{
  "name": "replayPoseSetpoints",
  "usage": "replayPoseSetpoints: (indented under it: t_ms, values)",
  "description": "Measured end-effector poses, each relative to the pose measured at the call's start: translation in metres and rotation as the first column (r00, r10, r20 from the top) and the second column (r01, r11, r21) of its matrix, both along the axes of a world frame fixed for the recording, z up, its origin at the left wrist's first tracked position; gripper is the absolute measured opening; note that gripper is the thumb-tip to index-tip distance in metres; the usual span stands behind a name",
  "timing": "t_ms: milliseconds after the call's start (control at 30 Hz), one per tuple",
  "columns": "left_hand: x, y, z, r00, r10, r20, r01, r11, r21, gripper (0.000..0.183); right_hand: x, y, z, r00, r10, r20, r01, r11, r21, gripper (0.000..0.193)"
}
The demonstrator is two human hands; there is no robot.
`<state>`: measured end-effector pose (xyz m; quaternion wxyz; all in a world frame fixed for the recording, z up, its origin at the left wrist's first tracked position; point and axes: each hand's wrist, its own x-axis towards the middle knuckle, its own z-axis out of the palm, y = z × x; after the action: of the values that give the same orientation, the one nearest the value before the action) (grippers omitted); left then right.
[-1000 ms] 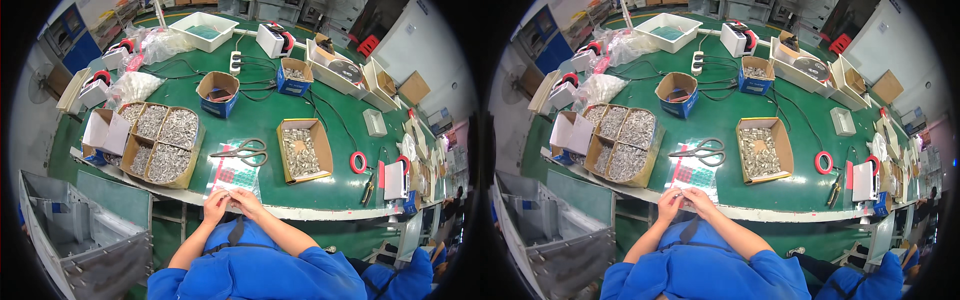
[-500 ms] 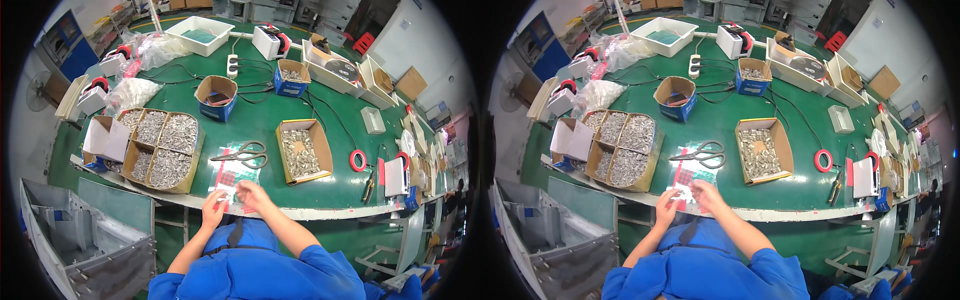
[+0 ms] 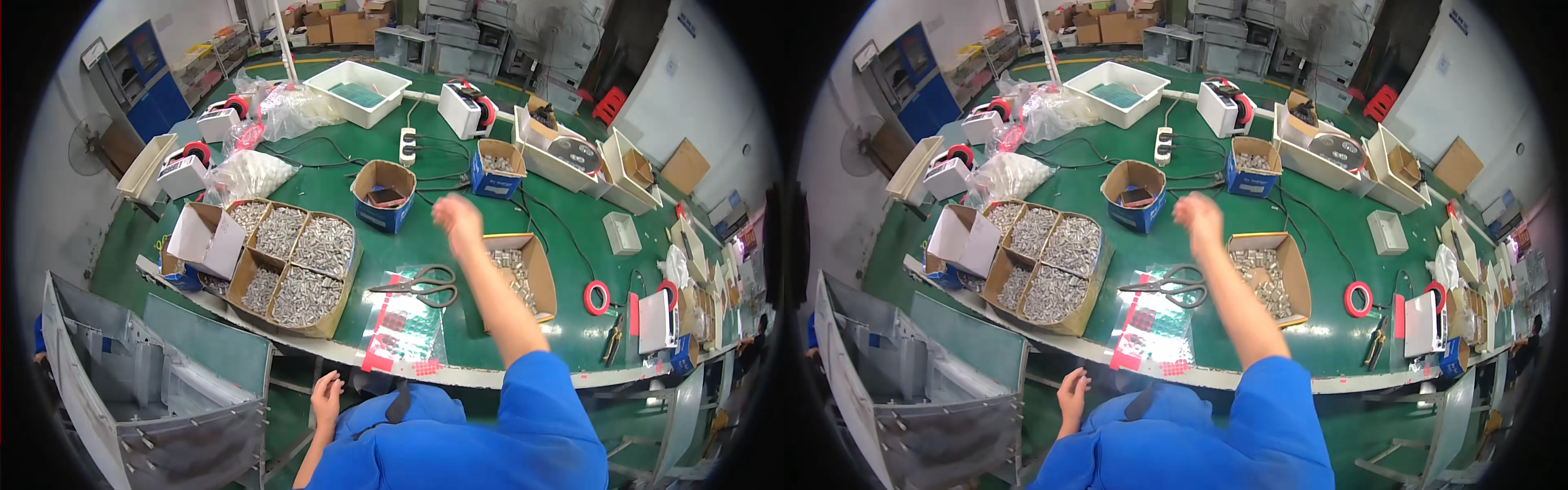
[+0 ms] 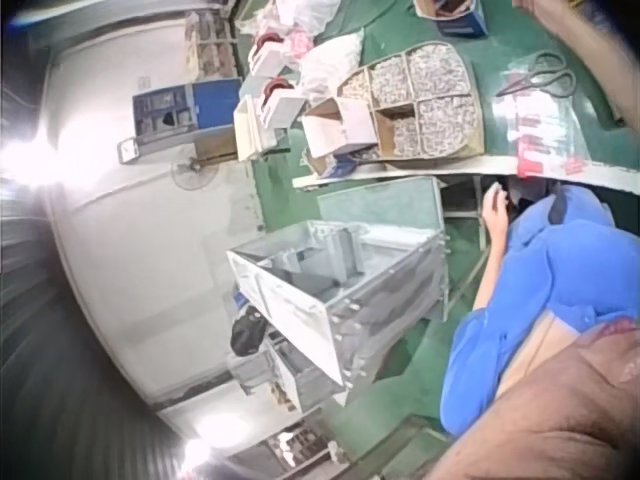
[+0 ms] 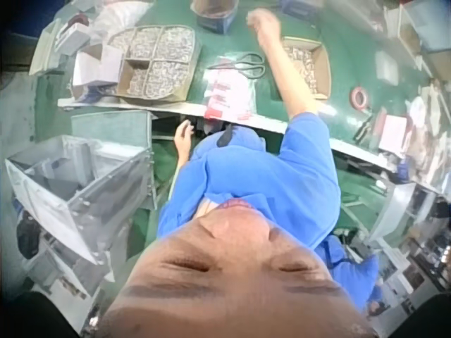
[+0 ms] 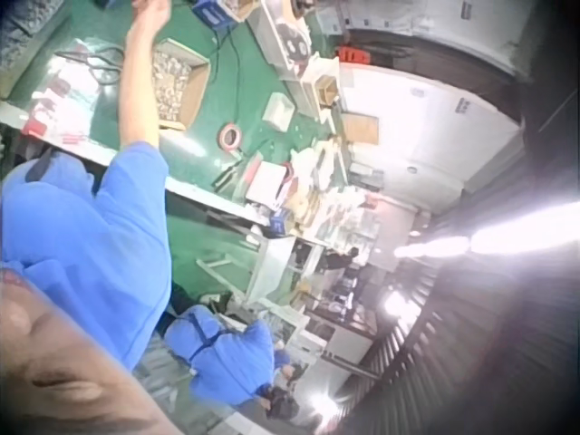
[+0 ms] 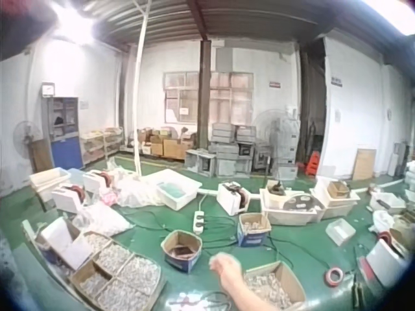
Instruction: Moving metal enclosure components and applying small red adhesive markers using a tape dispenser on a fabrication floor.
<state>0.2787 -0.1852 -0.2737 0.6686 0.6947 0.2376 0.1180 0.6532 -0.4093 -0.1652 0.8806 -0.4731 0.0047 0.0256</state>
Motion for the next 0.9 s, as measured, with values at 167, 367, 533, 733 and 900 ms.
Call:
replayPoseSetpoints:
  t_ms: [167,367,533,733,900]
  values:
    - [-0.037,0.005,-0.025,0.996,0.018,-0.089,-0.015,0.999,0.034,0.025,-0.12,0.024,-0.081,0.95,0.202,-0.238,-0.288,0.861,-0.419,0.02]
    - [-0.145,0.017,-0.089,0.869,0.236,-0.435,-0.164,0.967,0.198,0.014,-0.192,0.002,-0.138,0.976,0.216,-0.021,-0.159,0.648,-0.744,0.014]
    - [-0.23,-0.011,-0.116,0.775,0.251,-0.579,-0.179,0.967,0.18,0.038,-0.208,-0.051,-0.137,0.94,0.222,0.259,0.174,0.344,-0.923,0.017]
    - [-0.265,-0.089,-0.117,0.746,0.262,-0.612,-0.522,0.802,-0.292,0.041,-0.238,-0.087,-0.164,0.886,0.448,0.118,0.032,0.194,-0.981,0.022]
    - [-0.288,-0.112,-0.142,0.772,0.202,-0.602,-0.368,0.915,-0.165,0.043,-0.234,-0.086,-0.168,0.842,0.502,0.199,0.128,0.172,-0.977,0.021]
